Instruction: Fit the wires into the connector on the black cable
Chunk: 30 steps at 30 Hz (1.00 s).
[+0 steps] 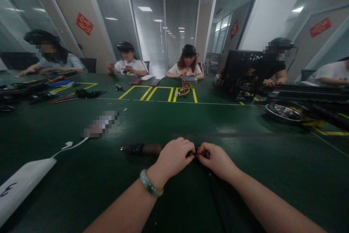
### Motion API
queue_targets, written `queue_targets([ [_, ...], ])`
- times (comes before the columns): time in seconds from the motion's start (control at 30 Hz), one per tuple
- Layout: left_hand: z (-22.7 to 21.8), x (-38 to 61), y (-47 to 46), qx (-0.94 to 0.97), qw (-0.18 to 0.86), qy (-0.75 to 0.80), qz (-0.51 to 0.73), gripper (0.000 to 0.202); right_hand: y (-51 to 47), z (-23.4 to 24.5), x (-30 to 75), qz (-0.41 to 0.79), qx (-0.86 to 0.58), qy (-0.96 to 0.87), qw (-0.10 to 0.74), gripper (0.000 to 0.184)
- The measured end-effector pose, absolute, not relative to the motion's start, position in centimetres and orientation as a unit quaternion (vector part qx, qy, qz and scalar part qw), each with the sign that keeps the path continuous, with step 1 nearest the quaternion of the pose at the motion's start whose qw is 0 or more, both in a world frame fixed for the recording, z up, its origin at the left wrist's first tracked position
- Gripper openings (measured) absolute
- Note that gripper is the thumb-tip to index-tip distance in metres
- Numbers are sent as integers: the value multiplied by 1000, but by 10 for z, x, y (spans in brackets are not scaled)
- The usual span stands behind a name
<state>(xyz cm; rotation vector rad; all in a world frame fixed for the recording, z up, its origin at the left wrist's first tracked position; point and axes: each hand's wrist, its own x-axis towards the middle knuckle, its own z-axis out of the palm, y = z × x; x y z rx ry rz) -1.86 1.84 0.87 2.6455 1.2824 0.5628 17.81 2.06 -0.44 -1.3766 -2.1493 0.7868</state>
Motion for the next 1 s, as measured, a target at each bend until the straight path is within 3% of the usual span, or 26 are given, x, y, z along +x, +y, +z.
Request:
queue_targets([
  [1.0,9,-19,15,877,68,430,203,7,16,-1,180,310,-529,-758,223,17],
])
